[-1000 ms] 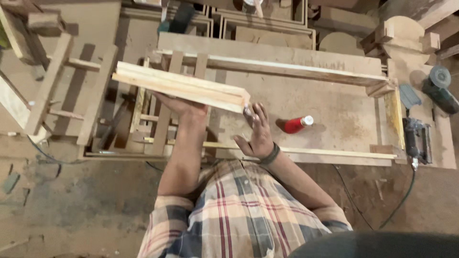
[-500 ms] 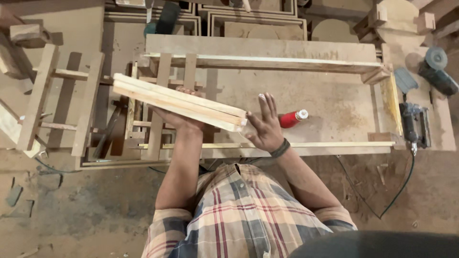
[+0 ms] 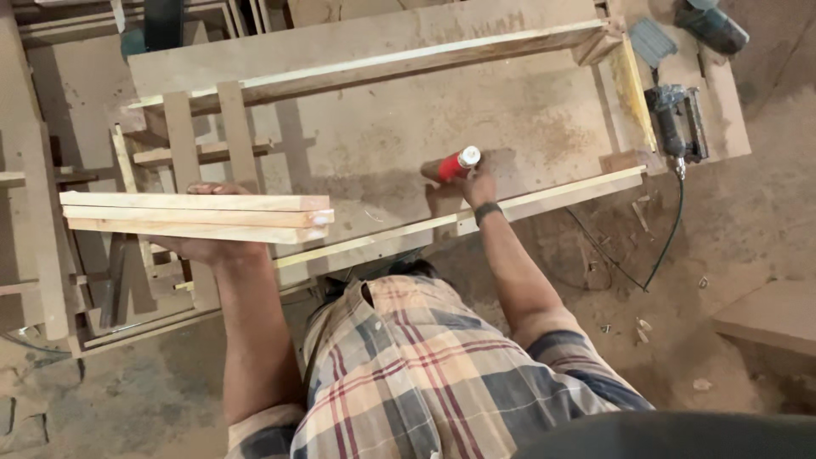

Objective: The person applies wood glue from a red bottle onto wooden slats, spreads it, and positions the slats into a wooden frame on the workbench. They then use a pneumatic nail gun to fasten the slats and use an angle grinder to smooth a piece of wood.

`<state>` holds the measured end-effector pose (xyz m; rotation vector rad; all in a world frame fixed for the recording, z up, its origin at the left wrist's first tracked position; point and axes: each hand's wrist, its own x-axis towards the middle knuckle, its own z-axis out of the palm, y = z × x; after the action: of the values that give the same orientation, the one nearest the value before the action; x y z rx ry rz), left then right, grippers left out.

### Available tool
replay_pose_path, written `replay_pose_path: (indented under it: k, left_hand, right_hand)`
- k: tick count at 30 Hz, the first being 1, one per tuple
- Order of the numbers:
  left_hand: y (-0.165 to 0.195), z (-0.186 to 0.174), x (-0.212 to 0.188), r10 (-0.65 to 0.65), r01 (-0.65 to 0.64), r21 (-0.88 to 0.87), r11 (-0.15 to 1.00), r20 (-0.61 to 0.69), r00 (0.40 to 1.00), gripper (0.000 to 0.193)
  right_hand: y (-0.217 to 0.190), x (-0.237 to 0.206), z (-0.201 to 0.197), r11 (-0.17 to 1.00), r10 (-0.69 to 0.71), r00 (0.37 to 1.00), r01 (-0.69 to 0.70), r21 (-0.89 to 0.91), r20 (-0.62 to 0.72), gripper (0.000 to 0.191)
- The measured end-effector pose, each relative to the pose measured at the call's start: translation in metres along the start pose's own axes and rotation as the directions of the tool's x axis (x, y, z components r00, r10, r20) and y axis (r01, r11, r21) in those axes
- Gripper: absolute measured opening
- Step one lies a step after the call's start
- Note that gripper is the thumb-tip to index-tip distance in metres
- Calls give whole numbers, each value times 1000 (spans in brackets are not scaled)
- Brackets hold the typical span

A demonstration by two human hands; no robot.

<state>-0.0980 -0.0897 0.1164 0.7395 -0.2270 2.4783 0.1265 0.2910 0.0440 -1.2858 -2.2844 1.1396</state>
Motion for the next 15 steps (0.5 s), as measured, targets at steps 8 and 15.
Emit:
replay_pose_path:
  k: [8,15]
  left_hand:
    - [-2,3,-24,78,-70,71,995,-116,990,91]
    - [10,-7,-22,188,-185,59,981,-43,981,75]
  right_hand:
    - [-14,19,16,710,142,929,-336,619,340,59]
    - [-24,-14,-1,449,-247,750,-472,758,614,73]
